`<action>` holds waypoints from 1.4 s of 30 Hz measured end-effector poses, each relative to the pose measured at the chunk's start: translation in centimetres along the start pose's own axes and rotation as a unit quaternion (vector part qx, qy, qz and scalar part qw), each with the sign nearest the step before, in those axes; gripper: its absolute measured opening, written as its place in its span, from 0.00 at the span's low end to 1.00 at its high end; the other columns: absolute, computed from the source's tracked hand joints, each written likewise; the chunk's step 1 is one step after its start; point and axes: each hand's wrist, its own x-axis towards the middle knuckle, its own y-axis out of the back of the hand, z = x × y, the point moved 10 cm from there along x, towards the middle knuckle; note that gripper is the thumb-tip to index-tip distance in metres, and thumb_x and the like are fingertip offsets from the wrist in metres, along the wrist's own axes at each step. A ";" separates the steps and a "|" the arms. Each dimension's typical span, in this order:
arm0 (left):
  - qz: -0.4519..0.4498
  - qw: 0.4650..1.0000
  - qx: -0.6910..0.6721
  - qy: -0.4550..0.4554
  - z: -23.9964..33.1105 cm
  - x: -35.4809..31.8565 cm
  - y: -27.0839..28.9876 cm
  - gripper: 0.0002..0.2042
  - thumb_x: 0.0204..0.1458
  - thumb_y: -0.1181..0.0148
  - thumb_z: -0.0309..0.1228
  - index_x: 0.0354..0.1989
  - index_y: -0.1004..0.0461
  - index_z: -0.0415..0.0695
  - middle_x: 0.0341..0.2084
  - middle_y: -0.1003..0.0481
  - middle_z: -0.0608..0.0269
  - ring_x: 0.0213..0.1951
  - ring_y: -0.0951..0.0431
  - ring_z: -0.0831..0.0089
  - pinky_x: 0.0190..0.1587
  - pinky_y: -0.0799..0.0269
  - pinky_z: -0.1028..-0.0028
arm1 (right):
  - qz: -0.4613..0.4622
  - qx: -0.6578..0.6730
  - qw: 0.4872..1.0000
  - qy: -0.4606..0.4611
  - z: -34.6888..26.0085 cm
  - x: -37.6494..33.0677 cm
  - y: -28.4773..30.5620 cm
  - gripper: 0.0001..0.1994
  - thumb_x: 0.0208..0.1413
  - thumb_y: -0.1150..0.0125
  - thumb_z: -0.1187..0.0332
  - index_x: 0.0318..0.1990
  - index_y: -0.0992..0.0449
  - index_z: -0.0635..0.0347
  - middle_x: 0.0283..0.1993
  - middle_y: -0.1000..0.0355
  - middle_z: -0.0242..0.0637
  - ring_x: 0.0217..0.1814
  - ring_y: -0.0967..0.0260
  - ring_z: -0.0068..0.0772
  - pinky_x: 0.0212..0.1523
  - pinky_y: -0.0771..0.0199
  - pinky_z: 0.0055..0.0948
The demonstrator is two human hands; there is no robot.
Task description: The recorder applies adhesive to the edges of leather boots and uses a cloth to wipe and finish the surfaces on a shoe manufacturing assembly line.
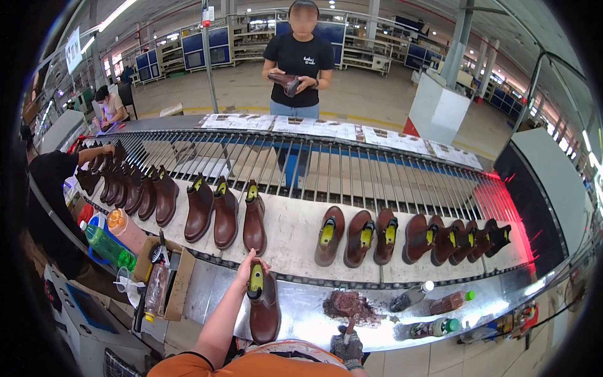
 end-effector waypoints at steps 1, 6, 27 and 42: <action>0.003 1.000 0.002 -0.008 0.2 -0.3 0.1 0.33 0.57 0.63 0.57 0.17 0.28 0.39 0.15 0.28 0.57 0.27 0.26 0.66 0.42 0.32 0.71 | -0.015 0.039 0.998 -0.039 -1.1 -1.1 0.1 0.19 0.46 0.42 0.70 0.47 0.30 0.63 0.24 0.29 0.35 0.23 0.31 0.27 0.26 0.31 0.27; 0.003 1.000 0.013 -0.006 0.5 0.5 0.2 0.32 0.58 0.63 0.55 0.18 0.28 0.38 0.15 0.28 0.56 0.29 0.27 0.65 0.43 0.32 0.70 | -0.002 0.035 0.999 0.023 1.6 1.2 -0.6 0.18 0.46 0.42 0.69 0.47 0.29 0.62 0.22 0.30 0.35 0.21 0.32 0.28 0.24 0.32 0.28; -0.035 0.998 0.034 -0.041 0.7 1.2 1.6 0.32 0.59 0.65 0.54 0.18 0.29 0.39 0.16 0.29 0.57 0.37 0.27 0.63 0.48 0.36 0.69 | 0.020 -0.179 0.977 0.114 -4.2 -0.8 0.1 0.19 0.47 0.45 0.60 0.46 0.27 0.57 0.37 0.27 0.47 0.40 0.28 0.47 0.41 0.29 0.41; -0.110 0.990 0.013 -0.089 1.8 0.2 0.0 0.26 0.64 0.70 0.42 0.25 0.29 0.36 0.21 0.28 0.55 0.35 0.27 0.62 0.54 0.37 0.63 | -0.059 -0.091 0.994 0.023 -1.7 -3.0 1.2 0.17 0.53 0.47 0.63 0.50 0.29 0.55 0.42 0.28 0.43 0.44 0.29 0.42 0.45 0.31 0.36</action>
